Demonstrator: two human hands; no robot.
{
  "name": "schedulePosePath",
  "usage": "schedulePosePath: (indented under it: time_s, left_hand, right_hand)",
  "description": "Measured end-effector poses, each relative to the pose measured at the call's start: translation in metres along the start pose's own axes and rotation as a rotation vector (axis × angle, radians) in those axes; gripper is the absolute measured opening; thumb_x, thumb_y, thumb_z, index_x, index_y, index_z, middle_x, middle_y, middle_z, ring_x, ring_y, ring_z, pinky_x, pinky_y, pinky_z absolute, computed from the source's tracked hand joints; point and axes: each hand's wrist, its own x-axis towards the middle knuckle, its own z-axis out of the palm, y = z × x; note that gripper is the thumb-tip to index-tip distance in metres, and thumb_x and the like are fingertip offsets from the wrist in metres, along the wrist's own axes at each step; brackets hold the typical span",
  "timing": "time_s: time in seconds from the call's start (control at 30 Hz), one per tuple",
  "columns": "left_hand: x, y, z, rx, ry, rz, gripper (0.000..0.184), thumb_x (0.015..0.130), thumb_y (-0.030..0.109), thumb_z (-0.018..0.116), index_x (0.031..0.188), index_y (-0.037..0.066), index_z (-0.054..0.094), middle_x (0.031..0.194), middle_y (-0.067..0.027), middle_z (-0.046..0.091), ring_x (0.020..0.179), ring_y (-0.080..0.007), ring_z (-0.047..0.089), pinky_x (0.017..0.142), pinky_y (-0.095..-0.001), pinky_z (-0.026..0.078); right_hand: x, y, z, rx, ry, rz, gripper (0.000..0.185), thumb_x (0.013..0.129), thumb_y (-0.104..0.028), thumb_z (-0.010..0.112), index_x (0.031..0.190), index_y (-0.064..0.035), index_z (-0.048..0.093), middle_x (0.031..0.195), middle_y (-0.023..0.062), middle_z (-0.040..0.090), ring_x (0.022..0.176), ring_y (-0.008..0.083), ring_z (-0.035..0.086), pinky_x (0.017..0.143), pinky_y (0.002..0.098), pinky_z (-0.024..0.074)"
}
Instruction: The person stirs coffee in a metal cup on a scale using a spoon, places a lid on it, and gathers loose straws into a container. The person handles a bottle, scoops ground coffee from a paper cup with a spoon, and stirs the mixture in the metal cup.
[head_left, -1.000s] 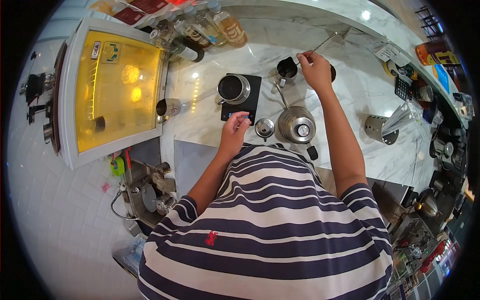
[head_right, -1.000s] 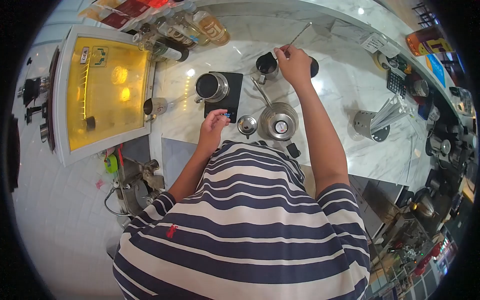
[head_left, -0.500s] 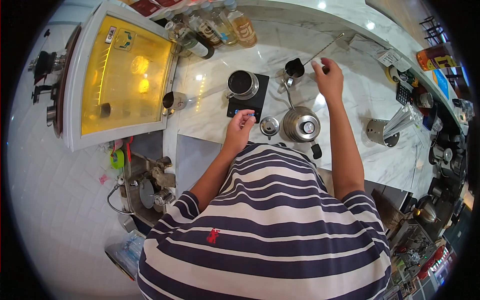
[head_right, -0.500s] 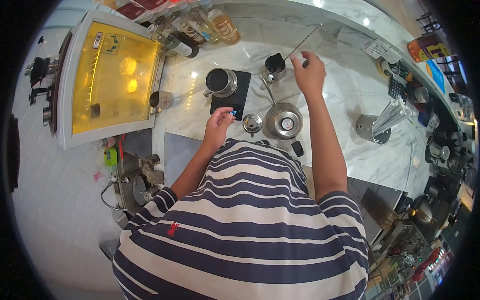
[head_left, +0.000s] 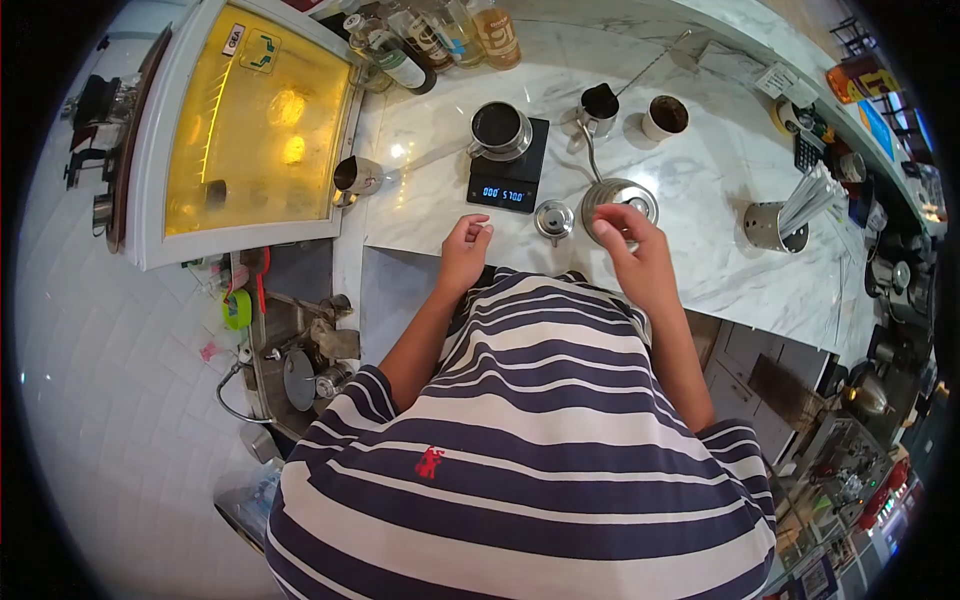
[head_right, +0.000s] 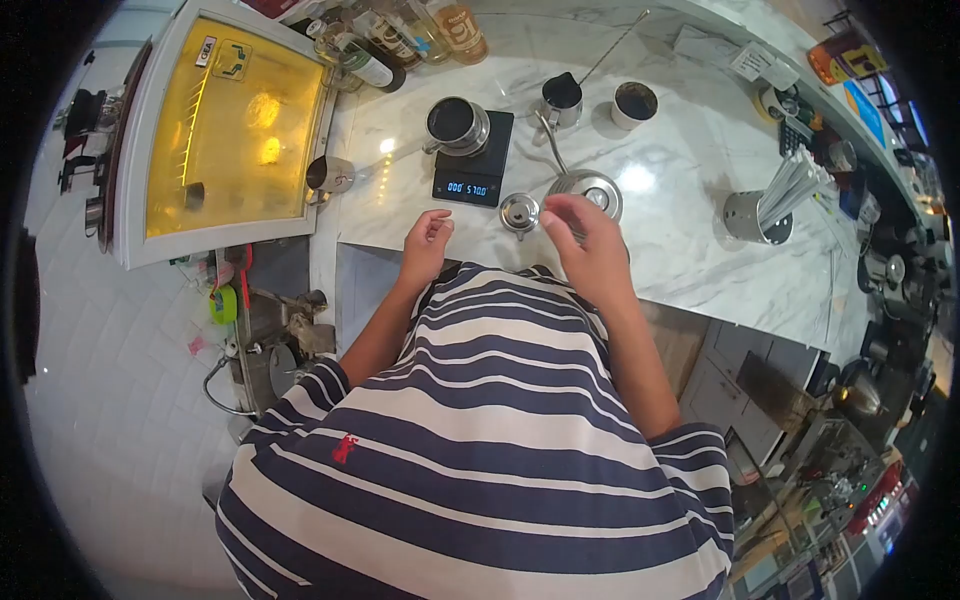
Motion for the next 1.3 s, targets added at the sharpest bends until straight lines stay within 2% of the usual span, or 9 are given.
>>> schedulePosePath:
  time_s: [0.03,0.2,0.3,0.33,0.47,1.0,1.1,1.2,1.3]
  left_hand:
    - [0.0,-0.002,-0.004,0.016,-0.003,0.003,0.025,0.099,0.018,0.069,0.12,0.005,0.068,0.091,-0.0037,0.068,0.083,-0.0121,0.062,0.078,-0.0285,0.052]
    - [-0.003,-0.007,-0.027,0.072,-0.058,0.065,0.024,0.098,0.018,0.069,0.118,0.005,0.068,0.09,-0.005,0.068,0.084,-0.0137,0.063,0.079,-0.0297,0.053]
    - [-0.004,-0.004,-0.04,0.092,-0.109,0.076,0.025,0.099,0.019,0.068,0.12,0.006,0.068,0.093,-0.0044,0.068,0.087,-0.0128,0.061,0.081,-0.029,0.051]
    - [-0.004,-0.006,-0.044,0.097,-0.132,0.08,0.025,0.1,0.019,0.068,0.121,0.007,0.068,0.094,-0.004,0.068,0.088,-0.0122,0.06,0.081,-0.0286,0.051]
    - [-0.005,-0.025,-0.053,0.067,-0.172,0.055,0.026,0.099,0.02,0.068,0.121,0.007,0.068,0.096,-0.0045,0.068,0.089,-0.0131,0.06,0.08,-0.0294,0.051]
    - [-0.001,-0.044,-0.088,0.113,-0.348,0.074,0.024,0.098,0.02,0.068,0.118,0.007,0.07,0.093,-0.005,0.07,0.085,-0.0131,0.062,0.075,-0.0298,0.051]
    - [0.001,-0.042,-0.087,0.141,-0.346,0.137,0.022,0.097,0.018,0.069,0.115,0.006,0.07,0.09,-0.0052,0.07,0.081,-0.0137,0.064,0.073,-0.0295,0.052]
    - [0.003,-0.036,-0.093,0.185,-0.327,0.205,0.021,0.096,0.017,0.071,0.113,0.005,0.07,0.088,-0.0065,0.07,0.079,-0.0157,0.065,0.071,-0.0305,0.053]
    - [0.014,-0.035,-0.093,0.217,-0.305,0.294,0.021,0.093,0.016,0.072,0.112,0.005,0.07,0.09,-0.0087,0.07,0.084,-0.0212,0.066,0.075,-0.0343,0.053]
  right_hand:
    - [-0.001,0.0,0.005,-0.025,-0.041,0.016,0.027,0.099,-0.018,0.07,0.12,-0.0015,0.07,0.106,0.0067,0.075,0.095,0.0154,0.069,0.087,0.0306,0.0523]
    - [0.007,0.058,0.055,-0.318,0.003,-0.049,0.043,0.091,-0.024,0.076,0.125,-0.0009,0.065,0.12,0.0205,0.069,0.109,0.0373,0.067,0.094,0.0446,0.053]
    - [0.013,0.08,0.085,-0.485,0.037,-0.129,0.057,0.089,-0.023,0.077,0.138,-0.0046,0.056,0.135,0.0206,0.062,0.122,0.0391,0.06,0.099,0.0472,0.0508]
    - [0.016,0.087,0.094,-0.536,0.001,-0.101,0.074,0.086,-0.023,0.078,0.151,-0.0118,0.044,0.147,0.0184,0.052,0.133,0.0397,0.052,0.104,0.0508,0.0483]
    - [0.025,0.111,0.128,-0.749,0.097,-0.002,0.086,0.085,-0.023,0.079,0.158,-0.0207,0.035,0.149,0.0129,0.049,0.138,0.038,0.047,0.108,0.0558,0.0462]
    - [-0.043,0.119,0.185,-0.747,0.327,0.004,0.079,0.082,-0.014,0.08,0.153,-0.0122,0.046,0.138,0.0173,0.057,0.129,0.039,0.052,0.107,0.0507,0.0434]
    - [-0.051,0.12,0.193,-0.65,0.551,-0.098,0.074,0.082,-0.016,0.079,0.149,-0.0083,0.048,0.136,0.0204,0.057,0.129,0.0406,0.051,0.105,0.0523,0.0442]
    - [-0.072,0.126,0.198,-0.605,0.736,-0.035,0.072,0.083,-0.016,0.079,0.147,-0.004,0.049,0.134,0.023,0.056,0.128,0.0417,0.051,0.105,0.0511,0.0437]
    - [-0.095,0.141,0.212,-0.373,0.807,0.255,0.064,0.085,-0.017,0.077,0.141,0.0002,0.052,0.13,0.021,0.059,0.122,0.0376,0.055,0.103,0.0474,0.046]
